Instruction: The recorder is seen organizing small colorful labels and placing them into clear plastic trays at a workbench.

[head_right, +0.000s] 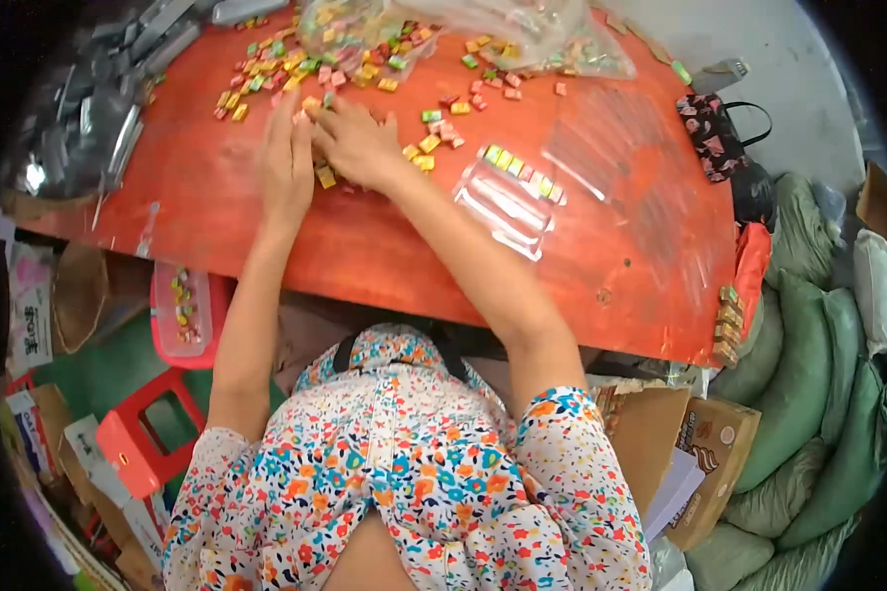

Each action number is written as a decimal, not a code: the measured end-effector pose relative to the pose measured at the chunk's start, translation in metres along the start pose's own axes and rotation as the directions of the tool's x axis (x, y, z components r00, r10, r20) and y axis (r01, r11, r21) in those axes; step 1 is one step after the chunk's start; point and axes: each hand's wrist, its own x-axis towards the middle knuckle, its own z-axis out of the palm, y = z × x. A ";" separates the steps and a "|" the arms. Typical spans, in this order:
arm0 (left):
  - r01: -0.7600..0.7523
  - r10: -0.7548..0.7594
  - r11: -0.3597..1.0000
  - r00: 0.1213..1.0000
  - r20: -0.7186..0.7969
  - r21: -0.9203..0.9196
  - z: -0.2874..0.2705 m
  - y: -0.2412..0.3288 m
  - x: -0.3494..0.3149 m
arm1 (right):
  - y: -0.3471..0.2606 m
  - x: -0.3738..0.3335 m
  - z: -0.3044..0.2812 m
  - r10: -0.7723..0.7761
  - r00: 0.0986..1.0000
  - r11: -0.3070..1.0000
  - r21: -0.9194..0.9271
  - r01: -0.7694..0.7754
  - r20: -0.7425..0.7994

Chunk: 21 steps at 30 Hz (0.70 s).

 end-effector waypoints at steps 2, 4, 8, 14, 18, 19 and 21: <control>-0.037 0.039 0.997 0.999 -0.026 0.065 -0.008 0.006 0.005 | -0.006 -0.009 0.007 -0.038 0.999 0.997 0.065 0.038 -0.009; -0.091 0.096 0.993 0.993 -0.074 0.079 -0.025 0.012 0.008 | -0.017 -0.025 -0.009 -0.128 0.988 0.970 0.219 0.107 0.081; -0.149 0.144 0.983 0.988 0.055 0.112 -0.052 0.022 -0.006 | 0.008 -0.056 -0.050 -0.142 0.990 0.935 0.333 0.126 0.025; -0.383 0.185 0.844 0.865 0.466 0.376 -0.041 0.029 -0.064 | 0.002 -0.106 -0.025 -0.186 0.975 0.913 -0.345 0.219 0.125; -0.286 0.046 0.859 0.869 0.492 0.426 -0.057 0.037 -0.094 | 0.003 -0.120 -0.030 -0.392 0.891 0.857 -0.262 0.445 0.230; -0.298 0.049 0.854 0.862 0.505 0.426 -0.062 0.035 -0.102 | 0.006 -0.122 -0.036 -0.370 0.912 0.915 -0.102 0.391 0.179; -0.302 0.041 0.849 0.856 0.515 0.434 -0.069 0.034 -0.110 | 0.006 -0.127 -0.049 -0.319 0.947 0.947 -0.038 0.320 0.019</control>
